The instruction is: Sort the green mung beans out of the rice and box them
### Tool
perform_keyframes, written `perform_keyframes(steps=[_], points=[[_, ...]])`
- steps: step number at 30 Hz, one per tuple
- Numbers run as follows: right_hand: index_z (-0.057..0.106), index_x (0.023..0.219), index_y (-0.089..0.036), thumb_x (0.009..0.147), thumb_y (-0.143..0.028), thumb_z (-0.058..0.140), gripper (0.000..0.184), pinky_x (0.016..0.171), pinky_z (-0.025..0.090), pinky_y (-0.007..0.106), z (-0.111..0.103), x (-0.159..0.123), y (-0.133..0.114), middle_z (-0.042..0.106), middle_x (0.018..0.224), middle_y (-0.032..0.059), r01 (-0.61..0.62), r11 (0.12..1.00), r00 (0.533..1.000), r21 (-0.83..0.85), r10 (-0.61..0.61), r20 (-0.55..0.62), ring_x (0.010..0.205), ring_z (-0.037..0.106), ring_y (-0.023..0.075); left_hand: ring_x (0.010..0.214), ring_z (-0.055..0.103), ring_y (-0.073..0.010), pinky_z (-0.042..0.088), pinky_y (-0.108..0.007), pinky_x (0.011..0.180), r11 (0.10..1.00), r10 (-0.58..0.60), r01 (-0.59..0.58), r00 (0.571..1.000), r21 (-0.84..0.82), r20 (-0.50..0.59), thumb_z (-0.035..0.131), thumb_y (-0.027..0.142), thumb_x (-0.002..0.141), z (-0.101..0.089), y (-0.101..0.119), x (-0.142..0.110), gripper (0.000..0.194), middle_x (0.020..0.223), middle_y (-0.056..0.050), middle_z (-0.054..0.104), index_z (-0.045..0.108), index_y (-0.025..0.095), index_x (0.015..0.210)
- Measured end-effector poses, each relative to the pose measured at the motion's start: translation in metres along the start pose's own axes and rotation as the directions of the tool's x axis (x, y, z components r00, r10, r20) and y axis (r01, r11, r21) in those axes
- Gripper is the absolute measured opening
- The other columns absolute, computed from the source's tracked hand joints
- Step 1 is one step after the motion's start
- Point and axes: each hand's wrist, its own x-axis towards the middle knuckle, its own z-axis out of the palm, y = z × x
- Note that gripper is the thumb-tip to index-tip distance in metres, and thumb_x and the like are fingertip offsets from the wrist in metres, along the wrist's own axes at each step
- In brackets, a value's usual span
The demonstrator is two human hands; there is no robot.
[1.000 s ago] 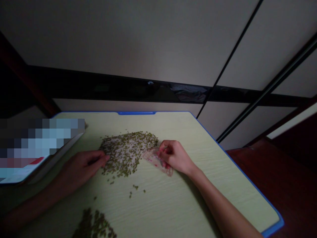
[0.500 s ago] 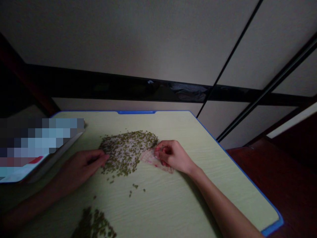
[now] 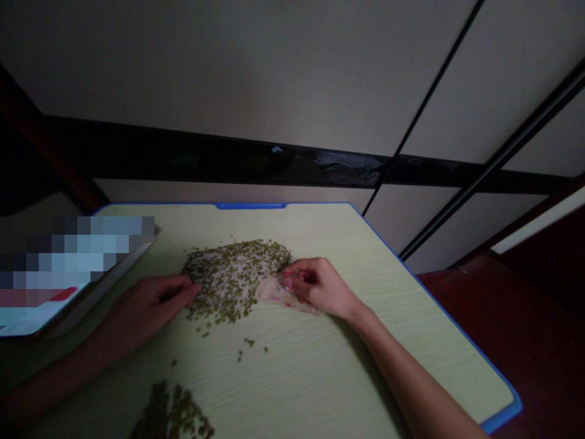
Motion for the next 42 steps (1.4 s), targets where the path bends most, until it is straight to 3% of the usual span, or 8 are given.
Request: perform_keyframes(steps=[9,20,42], points=[[0.063,0.078,-0.01,0.073,-0.028,0.057,0.019,0.04,0.027,0.02,-0.0019,-0.0048,-0.0049,0.048,0.05,-0.0024,-0.028,1.0,0.997,-0.006,0.028,0.072,0.042,0.039,0.0063,0.049,0.045,-0.0139,0.025,-0.026,0.051,1.0,0.007,-0.007,1.0,0.001,-0.002,0.035,0.047,0.075,0.0012,-0.0024,0.0004,0.036,0.046,0.005,0.041,0.041,0.021,0.05],[0.063,0.081,-0.01,0.075,-0.029,0.056,0.021,0.04,0.029,0.02,0.0015,-0.0005,-0.0003,0.049,0.05,-0.0015,-0.046,0.999,0.999,-0.019,0.046,-0.018,0.042,0.041,0.0076,0.05,0.045,-0.0142,0.026,-0.027,0.051,1.0,0.009,-0.009,1.0,-0.013,-0.007,0.036,0.047,0.074,0.0002,-0.0018,-0.0016,0.035,0.046,0.004,0.041,0.039,0.022,0.05],[0.067,0.081,-0.012,0.073,-0.028,0.058,0.02,0.041,0.03,0.02,0.0023,-0.004,-0.0016,0.053,0.055,0.0002,-0.004,1.0,0.999,-0.029,0.005,0.052,0.045,0.041,0.0078,0.05,0.044,-0.0142,0.025,-0.026,0.051,1.0,0.009,-0.01,1.0,-0.023,-0.018,0.036,0.047,0.074,0.0019,-0.0024,-0.001,0.035,0.046,0.004,0.041,0.039,0.022,0.05]])
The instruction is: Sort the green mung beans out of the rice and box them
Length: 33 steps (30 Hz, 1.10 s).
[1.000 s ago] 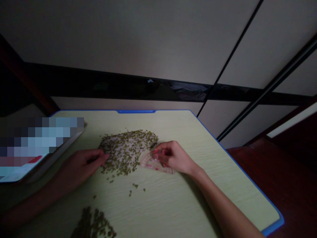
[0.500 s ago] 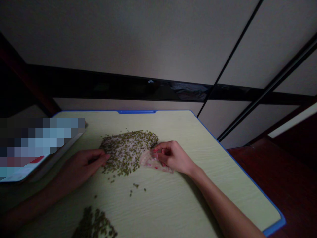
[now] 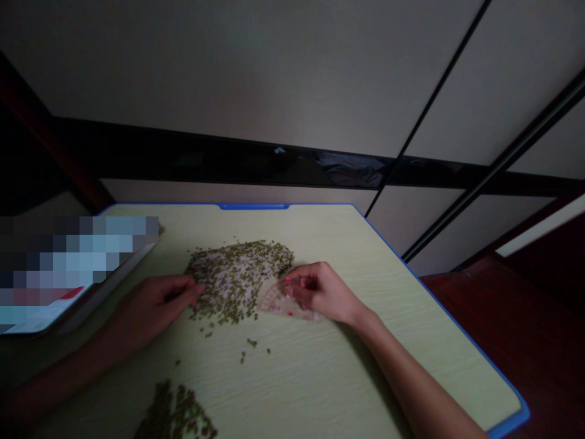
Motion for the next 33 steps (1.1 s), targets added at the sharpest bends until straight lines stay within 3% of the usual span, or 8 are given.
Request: perform_keyframes(steps=[12,33], points=[[0.067,0.08,-0.013,0.075,-0.029,0.056,0.02,0.041,0.029,0.02,0.0059,0.0002,-0.0031,0.048,0.051,-0.0014,0.035,0.999,0.999,-0.029,-0.035,0.028,0.044,0.04,0.0076,0.049,0.044,-0.014,0.025,-0.026,0.05,1.0,-0.014,0.014,1.0,0.002,0.005,0.037,0.047,0.074,-0.0012,0.0018,-0.0003,0.035,0.046,0.004,0.041,0.038,0.022,0.049],[0.064,0.08,-0.009,0.076,-0.027,0.056,0.02,0.04,0.029,0.019,0.002,0.0009,-0.0005,0.051,0.051,-0.0006,-0.016,0.999,1.0,0.028,0.016,0.002,0.044,0.043,0.0076,0.05,0.045,-0.0142,0.026,-0.026,0.051,1.0,0.003,-0.003,1.0,-0.002,0.016,0.035,0.048,0.075,-0.0001,-0.0004,0.0005,0.036,0.047,0.004,0.042,0.04,0.021,0.05]])
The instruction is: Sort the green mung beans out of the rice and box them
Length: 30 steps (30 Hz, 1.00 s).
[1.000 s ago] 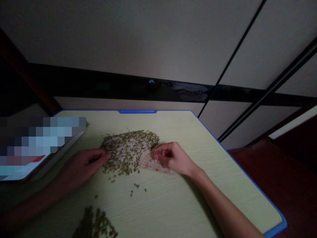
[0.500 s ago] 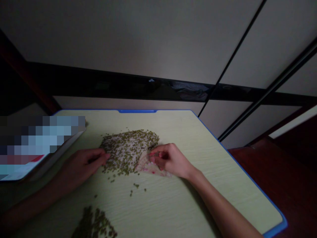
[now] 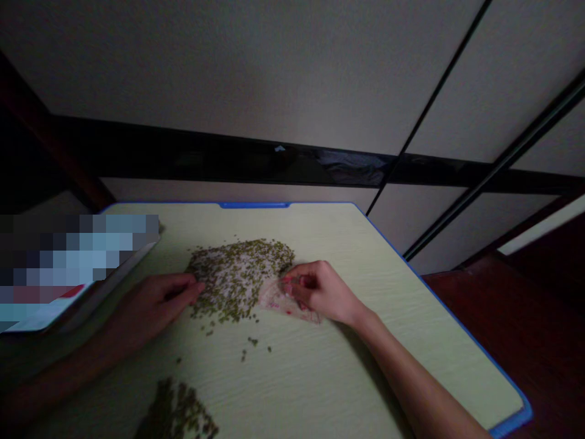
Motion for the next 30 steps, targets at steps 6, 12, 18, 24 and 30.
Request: perform_keyframes(steps=[6,12,18,24,30], points=[[0.062,0.08,-0.009,0.076,-0.027,0.055,0.02,0.04,0.03,0.019,-0.0033,0.0,0.0016,0.049,0.05,-0.0013,-0.028,1.0,0.999,0.006,0.029,-0.046,0.042,0.041,0.007,0.049,0.044,-0.0138,0.025,-0.026,0.05,1.0,-0.012,0.011,1.0,-0.01,-0.01,0.036,0.047,0.074,0.0002,-0.001,0.0003,0.035,0.046,0.005,0.041,0.039,0.021,0.05],[0.062,0.08,-0.009,0.076,-0.027,0.054,0.02,0.04,0.031,0.019,-0.0027,0.0,-0.001,0.048,0.05,-0.0018,-0.029,1.0,0.998,-0.007,0.029,-0.05,0.042,0.041,0.0068,0.05,0.045,-0.0136,0.025,-0.026,0.05,1.0,-0.002,0.003,1.0,0.006,-0.015,0.036,0.047,0.074,0.0008,-0.0008,-0.0001,0.036,0.046,0.005,0.042,0.039,0.021,0.049],[0.062,0.08,-0.009,0.075,-0.026,0.054,0.02,0.039,0.029,0.019,-0.0042,-0.0025,-0.0051,0.049,0.048,-0.0015,-0.029,0.998,0.996,-0.05,0.025,-0.09,0.041,0.04,0.0068,0.049,0.045,-0.0137,0.025,-0.026,0.05,1.0,-0.013,0.013,1.0,0.004,-0.015,0.036,0.048,0.074,-0.0004,0.0015,0.0001,0.036,0.046,0.004,0.041,0.04,0.021,0.049],[0.063,0.082,-0.009,0.075,-0.027,0.055,0.021,0.039,0.03,0.019,0.0009,-0.001,-0.0011,0.05,0.047,-0.0011,-0.029,1.0,0.999,-0.003,0.029,-0.046,0.04,0.04,0.0073,0.05,0.045,-0.0138,0.025,-0.026,0.051,1.0,-0.019,0.019,1.0,0.012,-0.008,0.036,0.047,0.073,-0.0007,0.0014,-0.0001,0.035,0.046,0.004,0.043,0.04,0.021,0.049],[0.063,0.084,-0.008,0.075,-0.026,0.054,0.022,0.039,0.031,0.02,0.0018,0.0001,-0.0015,0.05,0.049,-0.0009,-0.04,0.999,0.997,-0.002,0.04,-0.065,0.041,0.042,0.0077,0.049,0.044,-0.0137,0.025,-0.026,0.05,1.0,-0.009,0.009,1.0,0.0,-0.001,0.035,0.047,0.073,0.0001,0.0005,0.0002,0.035,0.046,0.004,0.041,0.038,0.021,0.049]])
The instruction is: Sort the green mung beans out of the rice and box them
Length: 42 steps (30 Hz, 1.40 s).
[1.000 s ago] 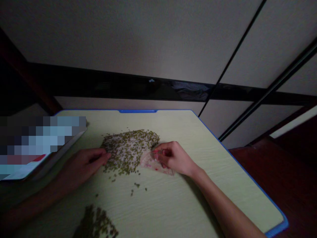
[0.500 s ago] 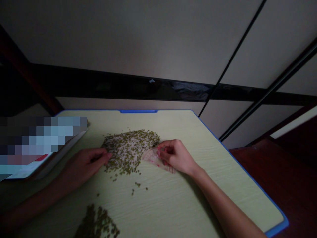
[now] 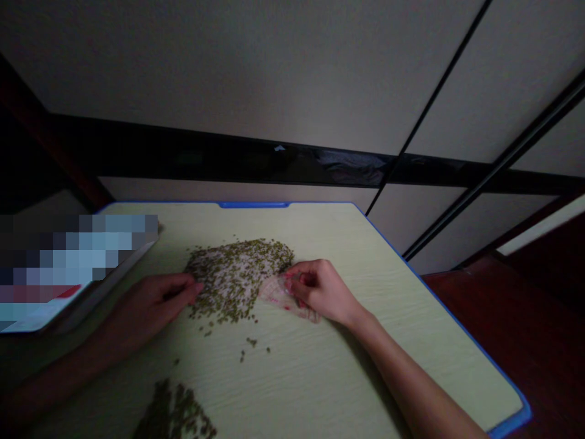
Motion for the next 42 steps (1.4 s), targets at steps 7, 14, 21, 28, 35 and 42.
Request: perform_keyframes(steps=[7,14,21,28,35,42], points=[[0.063,0.084,-0.007,0.075,-0.023,0.052,0.021,0.039,0.03,0.019,-0.003,0.0011,-0.0016,0.049,0.047,-0.0012,-0.018,0.999,0.999,-0.032,0.016,-0.046,0.04,0.042,0.0075,0.05,0.045,-0.0142,0.025,-0.027,0.051,1.0,0.003,-0.003,1.0,0.003,0.005,0.036,0.047,0.073,-0.0004,0.0001,0.0012,0.035,0.046,0.004,0.042,0.038,0.022,0.049],[0.063,0.087,-0.007,0.075,-0.025,0.052,0.025,0.038,0.028,0.019,-0.0039,-0.0005,-0.0017,0.049,0.047,-0.0017,-0.028,0.998,0.998,-0.048,0.025,-0.056,0.039,0.039,0.0069,0.05,0.045,-0.0142,0.026,-0.026,0.051,1.0,-0.011,0.011,1.0,0.015,-0.005,0.036,0.047,0.073,-0.0012,0.0015,-0.0006,0.035,0.046,0.004,0.041,0.038,0.022,0.049],[0.063,0.083,-0.009,0.075,-0.027,0.054,0.022,0.04,0.031,0.02,-0.0021,0.0003,-0.0018,0.05,0.049,-0.0007,-0.001,1.0,1.0,-0.019,0.001,-0.01,0.041,0.043,0.0079,0.05,0.044,-0.0135,0.026,-0.026,0.051,1.0,0.012,-0.012,1.0,0.0,-0.015,0.036,0.047,0.074,-0.0006,0.001,-0.0007,0.036,0.046,0.005,0.04,0.036,0.022,0.049],[0.063,0.083,-0.008,0.074,-0.026,0.054,0.023,0.039,0.03,0.02,0.0002,0.0017,-0.0023,0.049,0.047,-0.0013,-0.011,1.0,0.999,-0.009,0.011,-0.033,0.04,0.041,0.0081,0.05,0.045,-0.014,0.026,-0.026,0.051,1.0,-0.002,0.002,1.0,0.015,-0.013,0.036,0.046,0.074,0.0,0.0003,0.0004,0.035,0.047,0.004,0.041,0.037,0.022,0.049],[0.064,0.086,-0.007,0.073,-0.024,0.052,0.025,0.039,0.031,0.021,0.0009,0.0041,-0.0005,0.049,0.048,-0.0006,-0.018,0.999,0.997,-0.043,0.015,-0.076,0.04,0.042,0.0086,0.051,0.046,-0.0145,0.026,-0.026,0.052,1.0,-0.002,0.002,1.0,0.02,-0.001,0.035,0.047,0.074,-0.0015,0.0012,-0.001,0.035,0.047,0.004,0.043,0.039,0.021,0.05],[0.064,0.086,-0.007,0.076,-0.028,0.053,0.025,0.04,0.032,0.02,0.0006,0.0049,0.0002,0.05,0.05,-0.0006,0.023,0.999,0.999,-0.035,-0.024,-0.041,0.042,0.042,0.0082,0.05,0.044,-0.0138,0.026,-0.026,0.051,1.0,0.005,-0.005,1.0,-0.002,-0.001,0.036,0.046,0.074,-0.0008,-0.0008,-0.0009,0.035,0.046,0.005,0.039,0.037,0.022,0.049]])
